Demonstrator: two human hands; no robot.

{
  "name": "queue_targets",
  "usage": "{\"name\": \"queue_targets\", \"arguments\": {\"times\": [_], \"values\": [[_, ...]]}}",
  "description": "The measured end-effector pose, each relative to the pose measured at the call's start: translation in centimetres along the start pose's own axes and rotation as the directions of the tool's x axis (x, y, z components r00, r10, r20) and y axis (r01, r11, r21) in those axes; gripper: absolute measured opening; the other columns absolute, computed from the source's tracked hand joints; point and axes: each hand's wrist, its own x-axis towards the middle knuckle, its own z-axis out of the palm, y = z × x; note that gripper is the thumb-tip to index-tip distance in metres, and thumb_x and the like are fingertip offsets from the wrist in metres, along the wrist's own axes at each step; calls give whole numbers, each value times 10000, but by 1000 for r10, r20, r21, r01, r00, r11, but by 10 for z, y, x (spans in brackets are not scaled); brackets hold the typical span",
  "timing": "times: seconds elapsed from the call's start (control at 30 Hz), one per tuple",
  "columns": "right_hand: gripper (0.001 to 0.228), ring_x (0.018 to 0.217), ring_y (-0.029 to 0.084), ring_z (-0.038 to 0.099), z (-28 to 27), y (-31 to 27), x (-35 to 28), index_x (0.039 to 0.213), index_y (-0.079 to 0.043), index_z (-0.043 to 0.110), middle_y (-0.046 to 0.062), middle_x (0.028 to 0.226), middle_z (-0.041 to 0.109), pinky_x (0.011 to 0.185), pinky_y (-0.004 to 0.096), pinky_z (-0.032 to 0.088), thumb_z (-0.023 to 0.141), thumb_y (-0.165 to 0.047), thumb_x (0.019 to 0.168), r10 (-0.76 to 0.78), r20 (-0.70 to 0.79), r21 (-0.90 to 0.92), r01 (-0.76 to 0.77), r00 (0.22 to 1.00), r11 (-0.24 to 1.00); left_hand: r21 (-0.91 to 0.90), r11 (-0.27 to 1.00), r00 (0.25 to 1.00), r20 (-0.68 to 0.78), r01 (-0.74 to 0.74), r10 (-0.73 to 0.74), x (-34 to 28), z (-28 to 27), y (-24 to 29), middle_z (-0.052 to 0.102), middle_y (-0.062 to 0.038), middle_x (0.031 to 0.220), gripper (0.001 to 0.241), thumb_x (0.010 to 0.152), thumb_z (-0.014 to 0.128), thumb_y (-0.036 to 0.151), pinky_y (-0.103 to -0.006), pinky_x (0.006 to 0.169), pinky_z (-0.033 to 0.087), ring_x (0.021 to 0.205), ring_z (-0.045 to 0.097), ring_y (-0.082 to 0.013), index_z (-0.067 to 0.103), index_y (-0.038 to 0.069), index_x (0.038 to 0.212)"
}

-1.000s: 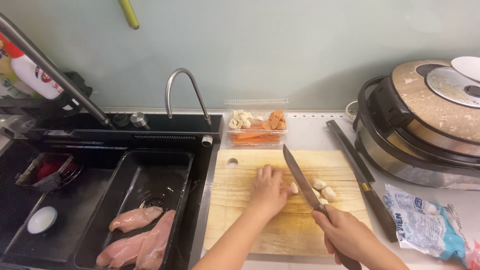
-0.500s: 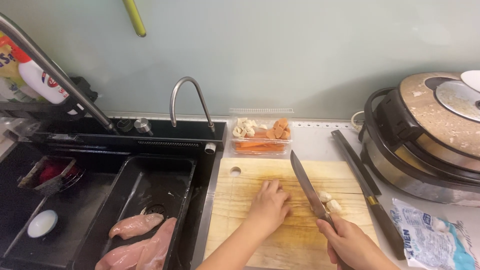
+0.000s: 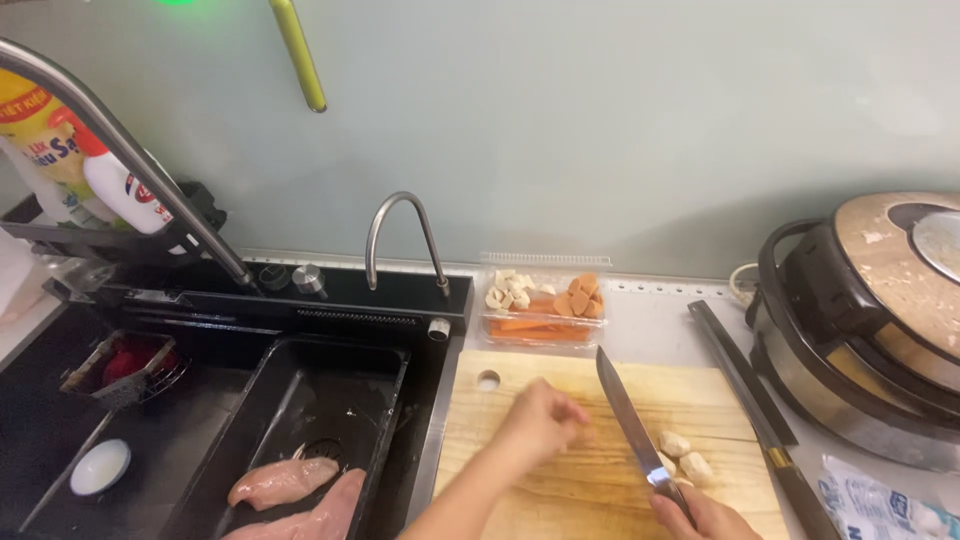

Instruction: Slicing sausages and fish balls on a cutting board in a kitchen.

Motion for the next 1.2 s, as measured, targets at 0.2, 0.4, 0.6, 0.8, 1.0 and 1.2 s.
{"name": "queue_targets", "arguments": {"times": [0.2, 0.4, 0.6, 0.8, 1.0, 1.2], "values": [[386, 929, 194, 843, 15, -8, -8, 1081, -154, 812, 91, 878, 851, 903, 302, 627, 837, -425, 808, 173, -391, -9, -192, 904, 981, 191, 972, 888, -411, -137, 206, 83, -70, 30, 607, -107, 1137, 150, 923, 668, 47, -314, 922, 542, 1039, 623, -225, 776, 144, 963], [530, 769, 174, 807, -39, -49, -26, 1307, -216, 691, 51, 792, 805, 741, 343, 601, 739, -390, 810, 79, -194, -6, -82, 978, 997, 616, 764, 799, -353, -193, 487, 123, -87, 17, 659, -51, 1168, 167, 806, 746, 111, -444, 1023, 418, 1198, 547, -280, 807, 188, 941], [351, 382, 193, 559, -104, -123, -68, 1068, -80, 660, 117, 494, 601, 402, 329, 433, 606, -424, 1021, 330, 39, 287, -327, 943, 900, 426, 661, 721, -29, -618, 693, 59, 19, 15, 641, -116, 1242, 263, 816, 675, 123, -434, 1006, 492, 1208, 571, -327, 751, 160, 1065], [333, 338, 256, 564, -124, -154, -92, 1058, -78, 610, 133, 502, 599, 381, 392, 438, 586, -405, 999, 396, 7, 413, -364, 918, 835, 330, 785, 842, 62, -524, 535, 39, 88, 15, 649, -107, 1146, 355, 890, 705, 260, -426, 988, 494, 1165, 595, -319, 692, 120, 1216], [362, 365, 249, 559, -124, -159, -103, 1056, -54, 623, 125, 520, 576, 401, 389, 448, 601, -413, 1014, 456, 59, 380, -442, 888, 812, 366, 874, 940, 238, -320, 245, 51, 84, 42, 753, -115, 960, 282, 792, 759, 276, -403, 846, 577, 915, 731, -282, 788, 101, 1012], [314, 377, 227, 575, -99, -141, -99, 1052, -104, 645, 107, 492, 580, 410, 373, 482, 612, -412, 996, 387, 67, 380, -382, 920, 843, 121, 990, 976, -198, -72, 95, 25, 35, 17, 766, -119, 864, 265, 744, 800, 321, -373, 769, 589, 820, 747, -249, 724, 104, 875]]}}
